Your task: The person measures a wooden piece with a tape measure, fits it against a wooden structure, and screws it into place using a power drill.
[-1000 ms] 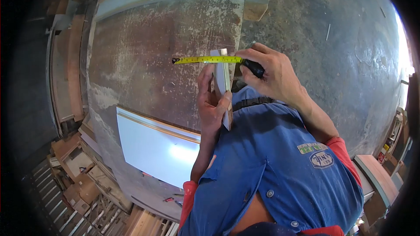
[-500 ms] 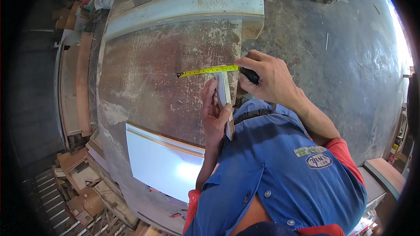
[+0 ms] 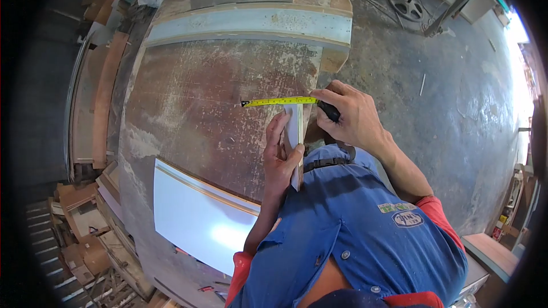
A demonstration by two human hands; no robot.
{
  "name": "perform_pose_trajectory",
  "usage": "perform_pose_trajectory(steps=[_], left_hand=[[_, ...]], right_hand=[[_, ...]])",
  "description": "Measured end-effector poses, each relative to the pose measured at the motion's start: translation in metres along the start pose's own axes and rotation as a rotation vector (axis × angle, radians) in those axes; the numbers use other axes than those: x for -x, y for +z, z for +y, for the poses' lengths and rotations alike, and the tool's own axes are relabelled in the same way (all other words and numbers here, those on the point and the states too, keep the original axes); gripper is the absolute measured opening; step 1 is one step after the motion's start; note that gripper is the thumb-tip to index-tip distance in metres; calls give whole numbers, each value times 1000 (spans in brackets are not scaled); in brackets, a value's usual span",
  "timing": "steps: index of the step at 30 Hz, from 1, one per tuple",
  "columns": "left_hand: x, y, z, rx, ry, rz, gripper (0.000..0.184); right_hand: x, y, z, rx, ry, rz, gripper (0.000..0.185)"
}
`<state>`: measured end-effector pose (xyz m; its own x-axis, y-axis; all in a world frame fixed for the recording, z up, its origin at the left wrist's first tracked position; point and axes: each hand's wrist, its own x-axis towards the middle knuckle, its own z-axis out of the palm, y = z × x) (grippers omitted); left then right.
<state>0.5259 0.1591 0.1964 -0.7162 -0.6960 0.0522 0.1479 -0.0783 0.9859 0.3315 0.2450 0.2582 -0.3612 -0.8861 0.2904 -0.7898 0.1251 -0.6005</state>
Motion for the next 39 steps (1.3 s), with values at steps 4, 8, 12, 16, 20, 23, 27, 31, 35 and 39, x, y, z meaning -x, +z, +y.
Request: perform_pose_trajectory(steps=[4,8,12,16,20,23,27,31,35,39], left_hand=[[0,-3,-2,-36,18,0,72],[2,-3,-2,31,-28,8,73],[2,-3,-6,96,4,12,75],[3,-5,-9,165,-17,1,77],[1,-7,-11,192,0,-19,78],[1,-7,-10,195,19,-22,78],[1,-7,-10,184,-5,-26,79],[0,-4,-11,218,5,-13,79],[0,-5,-11,217,-29,-17,81],[-6,-8,-11,246,-12,-11,83]], right_hand=[[-2,-1,-3,47,-40,0,39],[-2,0,-9,112,-50,17,39],[2,5,-14,192,-67,71,38],[5,10,-21,254,-78,129,36],[6,14,-22,260,-84,163,37],[6,15,-21,255,-82,160,37],[6,15,-20,246,-76,149,37],[5,15,-20,236,-71,152,37],[5,15,-19,209,-65,144,36],[4,17,-11,-129,28,144,34]])
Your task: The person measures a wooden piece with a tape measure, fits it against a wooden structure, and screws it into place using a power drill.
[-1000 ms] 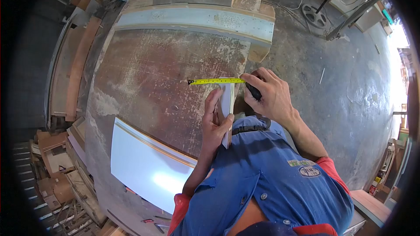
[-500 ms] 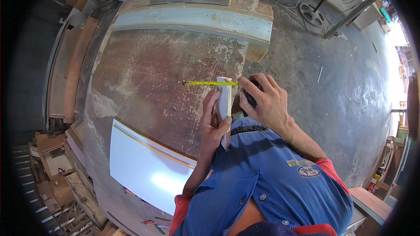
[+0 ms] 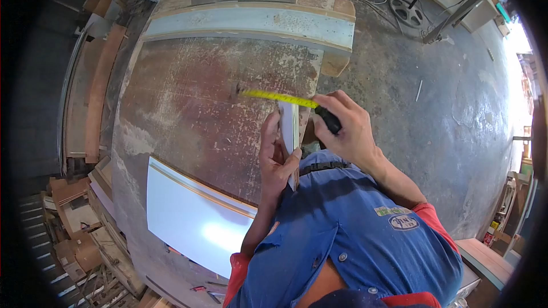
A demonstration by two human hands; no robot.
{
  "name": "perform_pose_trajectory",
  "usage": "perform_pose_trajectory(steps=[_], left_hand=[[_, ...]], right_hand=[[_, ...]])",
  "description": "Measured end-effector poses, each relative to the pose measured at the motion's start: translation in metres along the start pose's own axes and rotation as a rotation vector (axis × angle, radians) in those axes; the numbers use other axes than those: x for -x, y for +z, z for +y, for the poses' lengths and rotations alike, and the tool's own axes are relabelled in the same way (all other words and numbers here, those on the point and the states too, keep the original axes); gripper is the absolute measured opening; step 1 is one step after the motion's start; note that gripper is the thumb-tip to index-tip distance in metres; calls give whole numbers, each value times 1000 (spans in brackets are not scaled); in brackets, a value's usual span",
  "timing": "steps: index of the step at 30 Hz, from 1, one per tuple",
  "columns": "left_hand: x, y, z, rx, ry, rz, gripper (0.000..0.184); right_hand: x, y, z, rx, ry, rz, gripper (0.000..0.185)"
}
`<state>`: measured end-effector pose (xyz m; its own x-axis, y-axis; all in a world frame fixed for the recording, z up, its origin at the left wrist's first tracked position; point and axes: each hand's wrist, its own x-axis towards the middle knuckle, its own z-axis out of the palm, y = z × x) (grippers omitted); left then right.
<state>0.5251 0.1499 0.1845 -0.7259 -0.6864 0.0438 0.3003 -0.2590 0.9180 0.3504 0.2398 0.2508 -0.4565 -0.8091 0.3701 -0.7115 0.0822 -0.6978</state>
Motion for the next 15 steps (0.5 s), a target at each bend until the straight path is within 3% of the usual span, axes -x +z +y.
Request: perform_pose_trajectory(steps=[1,3,4,7,11,15], left_hand=[[-4,5,10,-20,37,-9,83],[-11,8,14,-45,75,-14,84],[-14,8,10,-63,134,27,84],[-18,4,4,-140,166,99,84],[-20,-2,1,-234,54,158,82],[-27,-4,-7,-422,75,160,80]], right_hand=[[-1,2,4,-3,-1,1,34],[-3,5,10,-324,128,78,27],[-1,0,10,-437,344,-57,34],[-2,8,12,-635,337,60,45],[8,11,11,-542,396,-34,56],[16,16,16,-513,273,-250,69]])
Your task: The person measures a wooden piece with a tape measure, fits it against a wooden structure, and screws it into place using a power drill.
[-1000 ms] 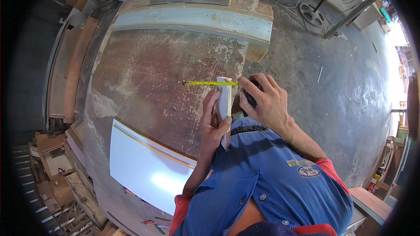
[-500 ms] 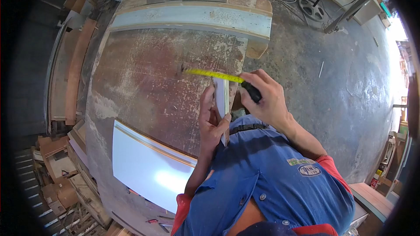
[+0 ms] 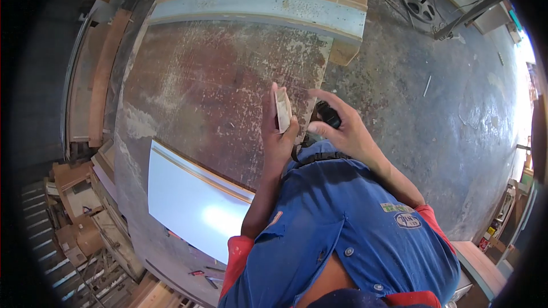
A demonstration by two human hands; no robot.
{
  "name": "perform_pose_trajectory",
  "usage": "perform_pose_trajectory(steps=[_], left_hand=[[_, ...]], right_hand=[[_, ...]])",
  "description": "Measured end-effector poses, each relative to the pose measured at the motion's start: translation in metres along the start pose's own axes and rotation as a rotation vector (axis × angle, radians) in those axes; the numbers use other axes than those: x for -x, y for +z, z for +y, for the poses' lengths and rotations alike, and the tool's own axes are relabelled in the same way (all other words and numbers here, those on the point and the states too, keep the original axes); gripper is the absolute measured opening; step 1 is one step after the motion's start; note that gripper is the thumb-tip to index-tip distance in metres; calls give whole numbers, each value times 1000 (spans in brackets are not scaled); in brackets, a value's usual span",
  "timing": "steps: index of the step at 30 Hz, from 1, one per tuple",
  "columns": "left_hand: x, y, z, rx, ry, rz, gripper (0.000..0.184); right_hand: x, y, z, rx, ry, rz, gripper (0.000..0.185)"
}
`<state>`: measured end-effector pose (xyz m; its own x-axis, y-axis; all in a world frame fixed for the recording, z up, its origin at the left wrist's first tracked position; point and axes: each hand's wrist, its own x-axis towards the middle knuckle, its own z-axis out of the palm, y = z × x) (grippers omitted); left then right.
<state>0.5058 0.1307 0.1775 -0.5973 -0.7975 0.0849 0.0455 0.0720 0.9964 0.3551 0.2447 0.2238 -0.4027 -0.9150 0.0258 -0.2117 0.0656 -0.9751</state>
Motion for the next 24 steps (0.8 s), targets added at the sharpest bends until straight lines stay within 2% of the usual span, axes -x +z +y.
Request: perform_pose_trajectory(steps=[2,3,6,8,10,13,14,16,17,18,20,24], left_hand=[[-1,3,-5,-131,136,-23,79],[-1,4,-5,-127,129,-13,79],[-3,11,1,-74,131,-47,79],[-3,15,6,-298,290,-60,80],[1,16,3,-214,227,-104,81],[2,16,9,-280,255,-197,86],[1,11,15,-275,259,-191,86],[-1,4,27,-315,178,-394,87],[1,3,19,-178,163,-400,82],[0,3,18,-171,168,-398,82],[0,3,17,8,110,-464,76],[1,9,18,27,67,-468,73]], right_hand=[[3,2,-7,185,-83,-89,78],[3,6,-6,229,-114,-65,87],[3,13,-4,307,-171,11,92],[3,13,-6,274,-159,13,94],[2,13,-8,239,-149,16,95],[0,9,-5,235,-156,34,89],[0,3,0,137,-104,57,84],[-5,-10,1,-41,19,112,74],[-7,-16,-2,-126,71,129,70],[-8,-21,-4,-211,123,145,66],[-9,-24,-1,-254,142,154,66],[-9,-21,5,-356,198,168,67]])
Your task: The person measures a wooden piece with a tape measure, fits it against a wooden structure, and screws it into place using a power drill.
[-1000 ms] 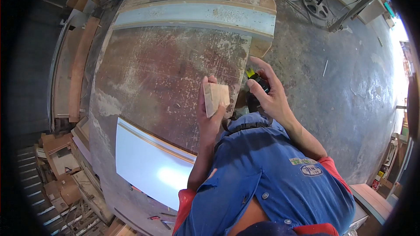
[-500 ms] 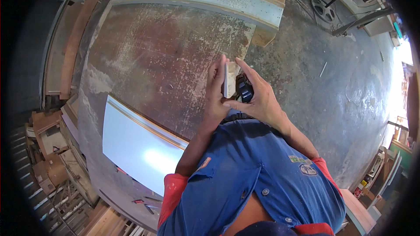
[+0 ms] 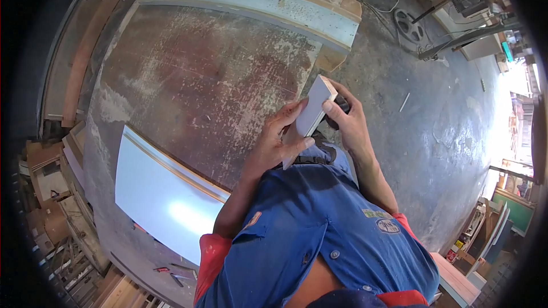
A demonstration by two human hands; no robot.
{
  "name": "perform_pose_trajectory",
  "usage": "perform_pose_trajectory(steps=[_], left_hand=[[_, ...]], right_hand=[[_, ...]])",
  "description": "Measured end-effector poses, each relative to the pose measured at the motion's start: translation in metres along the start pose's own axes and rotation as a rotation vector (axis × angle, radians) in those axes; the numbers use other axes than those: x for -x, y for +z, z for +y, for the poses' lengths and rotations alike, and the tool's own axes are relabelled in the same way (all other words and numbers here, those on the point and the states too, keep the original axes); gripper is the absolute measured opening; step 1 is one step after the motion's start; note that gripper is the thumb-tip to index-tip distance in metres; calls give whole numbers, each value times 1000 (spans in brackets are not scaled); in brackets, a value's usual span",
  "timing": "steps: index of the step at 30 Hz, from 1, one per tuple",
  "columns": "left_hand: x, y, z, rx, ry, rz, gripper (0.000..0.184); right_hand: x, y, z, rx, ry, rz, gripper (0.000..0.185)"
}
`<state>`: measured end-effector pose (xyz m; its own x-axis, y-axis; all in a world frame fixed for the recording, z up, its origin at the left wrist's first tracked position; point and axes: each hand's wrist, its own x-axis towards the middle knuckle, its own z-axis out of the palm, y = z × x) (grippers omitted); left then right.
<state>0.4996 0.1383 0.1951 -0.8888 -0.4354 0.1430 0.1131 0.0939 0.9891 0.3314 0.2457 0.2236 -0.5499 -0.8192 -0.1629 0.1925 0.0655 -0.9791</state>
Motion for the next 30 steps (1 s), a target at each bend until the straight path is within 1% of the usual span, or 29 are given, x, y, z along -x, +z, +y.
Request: perform_pose_trajectory(steps=[2,5,12,13,14,15,16,18,19,20,21,22,23,25,26,27,28,29,30], left_hand=[[0,4,5,170,-149,48,73],[2,4,1,165,-135,71,71],[7,1,-5,107,-117,75,69],[8,1,-3,144,-153,77,68],[8,0,-2,181,-188,79,67],[9,0,-2,177,-184,81,67],[10,1,-2,209,-203,110,67],[10,0,-5,221,-212,164,67],[10,0,-8,339,-240,290,69],[11,-2,-8,457,-262,421,70],[10,-8,1,471,-267,491,76],[12,-14,0,448,-246,522,76],[15,-20,-5,444,-206,569,78],[23,-32,-10,447,-148,637,84],[27,-38,-5,434,-119,674,84],[31,-42,-1,420,-89,689,85],[36,-44,3,408,-65,706,85],[40,-46,8,400,-49,748,85],[44,-49,13,440,-42,749,82]], right_hand=[[-1,2,7,53,-41,0,67],[1,4,13,61,19,-57,70],[3,9,12,45,67,-99,73],[2,9,13,45,63,-99,73],[1,10,16,80,15,-97,70],[0,10,19,115,-36,-98,68],[-2,11,25,111,-43,-106,68],[-7,14,37,-85,24,-58,58],[-11,22,31,-262,120,-61,48],[-19,23,39,-272,113,-96,48],[-33,17,61,-167,244,-98,46],[-48,13,84,-55,369,-101,45],[-60,13,108,-56,355,-143,45],[-82,17,156,301,260,-208,39],[-89,24,171,309,238,-249,39],[-94,30,185,549,-83,-229,45],[-97,40,182,767,-414,-200,52],[-101,47,179,821,-368,-249,56],[-107,53,180,818,-384,-284,56]])
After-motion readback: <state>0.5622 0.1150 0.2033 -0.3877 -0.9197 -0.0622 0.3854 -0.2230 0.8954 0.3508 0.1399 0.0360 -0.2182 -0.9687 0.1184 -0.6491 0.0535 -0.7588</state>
